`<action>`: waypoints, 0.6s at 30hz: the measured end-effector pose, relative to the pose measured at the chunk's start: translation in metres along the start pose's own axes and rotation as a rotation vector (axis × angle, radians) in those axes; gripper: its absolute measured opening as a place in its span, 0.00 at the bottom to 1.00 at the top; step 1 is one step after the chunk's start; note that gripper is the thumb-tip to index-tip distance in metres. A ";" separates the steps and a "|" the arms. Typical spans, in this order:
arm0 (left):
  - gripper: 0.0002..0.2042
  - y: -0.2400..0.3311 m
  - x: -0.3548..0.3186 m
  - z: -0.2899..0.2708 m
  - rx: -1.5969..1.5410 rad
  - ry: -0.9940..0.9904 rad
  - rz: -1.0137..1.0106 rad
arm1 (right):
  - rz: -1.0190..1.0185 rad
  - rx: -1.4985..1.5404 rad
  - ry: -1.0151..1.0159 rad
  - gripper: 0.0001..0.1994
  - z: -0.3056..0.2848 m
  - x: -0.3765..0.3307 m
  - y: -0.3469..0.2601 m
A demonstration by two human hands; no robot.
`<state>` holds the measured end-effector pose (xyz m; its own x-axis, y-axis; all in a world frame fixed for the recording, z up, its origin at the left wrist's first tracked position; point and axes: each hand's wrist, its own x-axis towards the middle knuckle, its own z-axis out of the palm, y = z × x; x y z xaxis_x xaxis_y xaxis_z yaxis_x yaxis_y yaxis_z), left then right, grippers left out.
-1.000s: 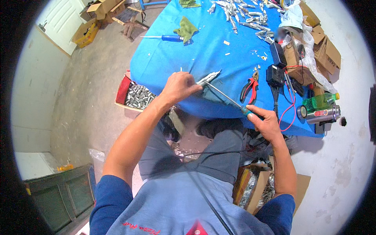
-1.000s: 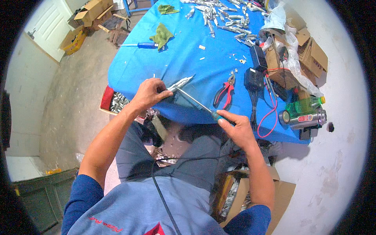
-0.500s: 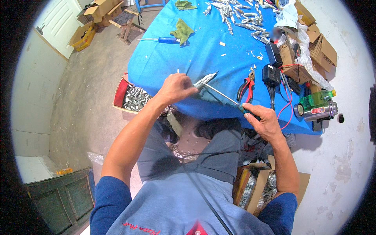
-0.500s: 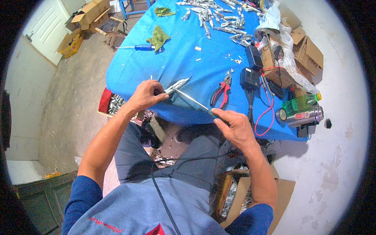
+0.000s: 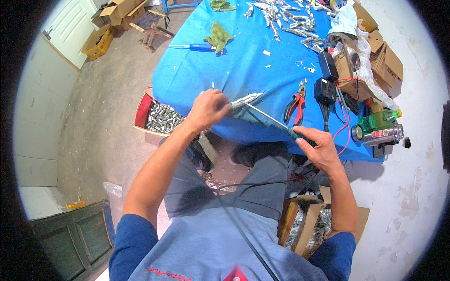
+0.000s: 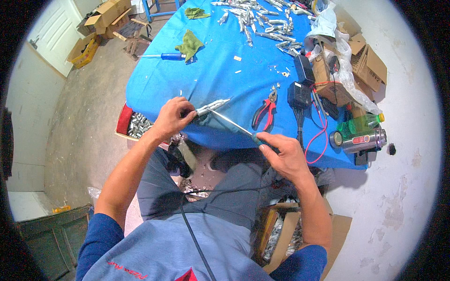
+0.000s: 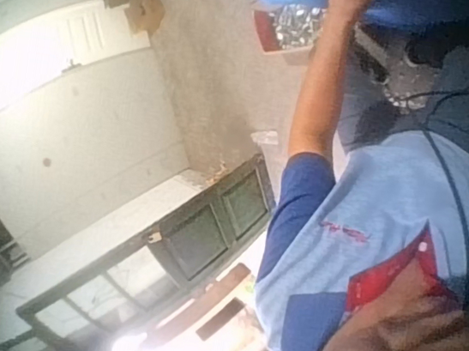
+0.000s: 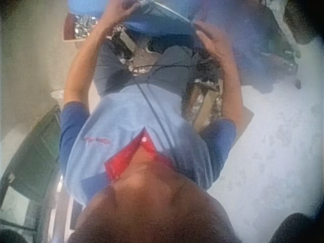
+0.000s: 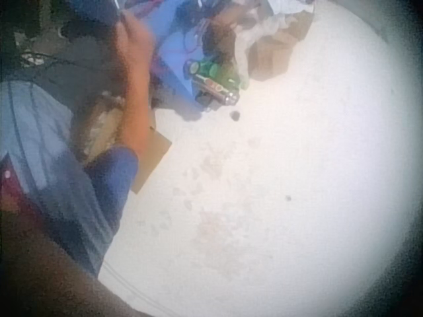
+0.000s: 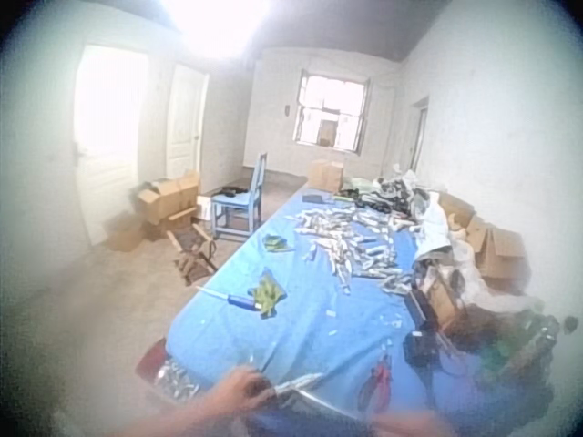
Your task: The person uses a screwdriver and pliers to assemble a metal component by hand, inserting screws into the piece and tightening them, then uses a soldering iron on the assembly.
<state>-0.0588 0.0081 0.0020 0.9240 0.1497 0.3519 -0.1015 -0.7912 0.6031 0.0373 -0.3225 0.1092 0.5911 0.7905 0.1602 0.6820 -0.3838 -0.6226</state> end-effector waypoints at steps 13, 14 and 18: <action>0.05 0.026 -0.026 0.015 0.055 0.274 -0.065 | 0.614 0.974 0.243 0.13 0.122 0.011 -0.016; 0.05 0.029 -0.031 0.016 0.050 0.288 -0.064 | 0.585 1.019 0.300 0.13 0.136 0.021 -0.025; 0.07 0.050 -0.054 0.020 0.036 0.289 0.010 | 0.536 1.219 0.453 0.13 0.182 0.049 -0.042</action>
<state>-0.1069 -0.0516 -0.0011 0.7792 0.2999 0.5503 -0.0925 -0.8134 0.5743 -0.0407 -0.1807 0.0044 0.9016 0.3718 -0.2211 -0.3261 0.2484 -0.9121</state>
